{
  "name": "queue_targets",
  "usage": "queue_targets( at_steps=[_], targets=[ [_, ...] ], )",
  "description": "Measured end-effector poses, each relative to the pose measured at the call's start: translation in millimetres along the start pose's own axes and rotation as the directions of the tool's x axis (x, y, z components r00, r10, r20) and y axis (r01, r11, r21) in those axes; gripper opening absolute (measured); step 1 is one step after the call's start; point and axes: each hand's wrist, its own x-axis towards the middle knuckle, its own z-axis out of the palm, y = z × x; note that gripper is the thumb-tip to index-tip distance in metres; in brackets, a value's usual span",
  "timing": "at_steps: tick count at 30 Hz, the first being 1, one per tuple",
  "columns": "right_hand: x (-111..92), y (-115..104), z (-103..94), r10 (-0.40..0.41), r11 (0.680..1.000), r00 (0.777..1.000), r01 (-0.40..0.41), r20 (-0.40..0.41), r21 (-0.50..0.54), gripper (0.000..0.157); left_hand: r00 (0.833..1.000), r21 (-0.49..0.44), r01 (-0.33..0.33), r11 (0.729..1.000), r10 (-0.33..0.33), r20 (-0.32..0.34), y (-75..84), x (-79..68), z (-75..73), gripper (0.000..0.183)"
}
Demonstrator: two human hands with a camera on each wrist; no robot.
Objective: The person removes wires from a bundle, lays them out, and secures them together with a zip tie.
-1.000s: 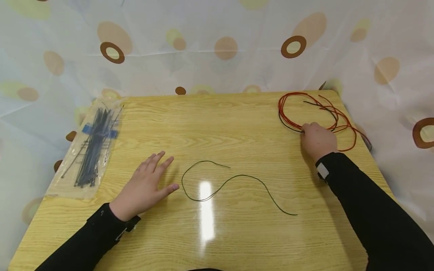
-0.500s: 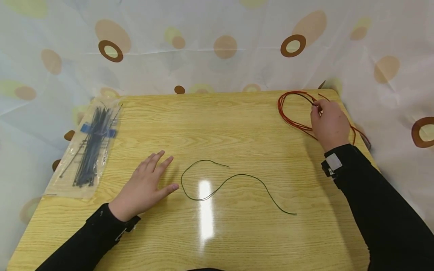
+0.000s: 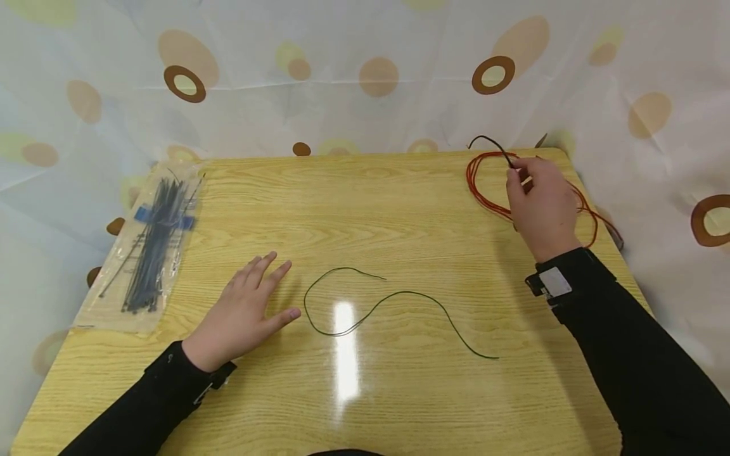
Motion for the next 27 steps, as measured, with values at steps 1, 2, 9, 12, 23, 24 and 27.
queue_targets(
  at_steps=[1, 2, 9, 12, 23, 24, 27],
  targets=[
    [-2, -3, -0.2, -0.008, 1.000, 1.000, 0.008, 0.005, 0.004, 0.040, 1.000, 0.000, -0.001, 1.000, 0.001, 0.000, 0.1, 0.0, -0.1, 0.088],
    [-4, -7, -0.2, -0.017, 1.000, 1.000, 0.017, 0.011, 0.002, 0.040, 1.000, 0.000, -0.001, 1.000, 0.001, 0.001, 0.3, -0.2, -0.3, 0.088],
    [-26, -37, 4.9, -0.123, 0.992, 0.990, 0.125, 0.072, -0.011, 0.036, 1.000, 0.003, 0.000, 1.000, 0.000, 0.000, 0.5, -2.6, -1.8, 0.088],
    [-36, -48, 12.0, -0.210, 0.976, 0.974, 0.214, 0.089, -0.043, 0.030, 1.000, 0.004, 0.001, 1.000, -0.001, -0.002, -0.1, -3.7, -1.9, 0.088],
    [-74, -51, 50.4, -0.383, 0.889, 0.868, 0.439, 0.316, -0.128, 0.022, 1.000, -0.005, -0.005, 1.000, 0.005, 0.001, 2.3, -4.8, -3.6, 0.087],
    [-77, -50, 53.6, -0.388, 0.884, 0.858, 0.450, 0.336, -0.127, 0.021, 1.000, -0.005, -0.005, 1.000, 0.005, 0.001, 2.7, -4.8, -3.7, 0.087],
    [-85, -51, 61.0, -0.418, 0.865, 0.827, 0.489, 0.377, -0.113, 0.020, 1.000, -0.010, -0.004, 1.000, 0.004, 0.001, 3.3, -4.9, -3.6, 0.087]
  ],
)
